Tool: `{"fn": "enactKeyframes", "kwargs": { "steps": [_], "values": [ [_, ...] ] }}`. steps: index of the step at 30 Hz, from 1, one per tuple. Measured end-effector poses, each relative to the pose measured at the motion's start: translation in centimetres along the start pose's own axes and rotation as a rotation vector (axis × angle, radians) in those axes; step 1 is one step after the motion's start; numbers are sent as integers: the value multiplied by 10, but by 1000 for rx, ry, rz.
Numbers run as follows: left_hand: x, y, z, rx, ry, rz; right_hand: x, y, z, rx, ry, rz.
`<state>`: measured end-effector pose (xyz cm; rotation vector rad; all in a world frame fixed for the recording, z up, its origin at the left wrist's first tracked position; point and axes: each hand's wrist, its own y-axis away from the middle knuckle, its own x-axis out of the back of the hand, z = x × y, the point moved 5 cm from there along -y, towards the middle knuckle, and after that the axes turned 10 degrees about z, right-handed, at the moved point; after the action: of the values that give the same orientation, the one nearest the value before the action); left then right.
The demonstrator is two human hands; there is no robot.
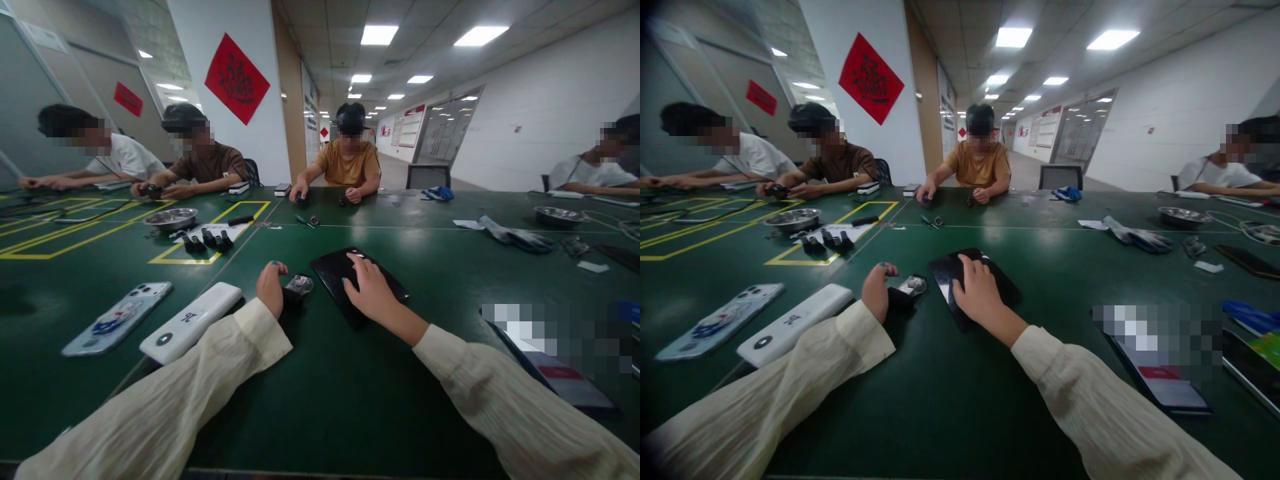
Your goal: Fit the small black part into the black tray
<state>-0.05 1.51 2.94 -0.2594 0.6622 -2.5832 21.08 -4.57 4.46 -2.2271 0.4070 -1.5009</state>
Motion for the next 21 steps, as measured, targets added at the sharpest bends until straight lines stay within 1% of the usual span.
{"fn": "enactKeyframes", "kwargs": {
  "steps": [1,2,4,6,8,10,12,15,17,19,21],
  "values": [
    [2,-5,-8,77,17,69,0,3,-11,66,-57,7],
    [3,-8,-16,145,21,107,-2,6,-23,140,-100,-5],
    [3,-11,-28,252,54,143,-9,14,-48,267,-138,-51],
    [1,-11,-35,329,78,128,-18,21,-69,343,-126,-78],
    [-1,-10,-38,363,59,83,-28,26,-83,373,-94,-93],
    [-2,-9,-38,361,24,44,-37,26,-91,375,-66,-106],
    [-3,-8,-35,361,41,14,-42,24,-93,379,-54,-114],
    [-8,-4,-28,341,121,-60,-45,18,-90,405,-28,-125],
    [-11,-1,-22,302,155,-105,-47,14,-86,403,2,-141],
    [-10,1,-16,253,161,-96,-46,11,-83,373,7,-137],
    [-5,-1,-10,168,150,-37,-42,5,-80,326,-23,-104]
  ]
}}
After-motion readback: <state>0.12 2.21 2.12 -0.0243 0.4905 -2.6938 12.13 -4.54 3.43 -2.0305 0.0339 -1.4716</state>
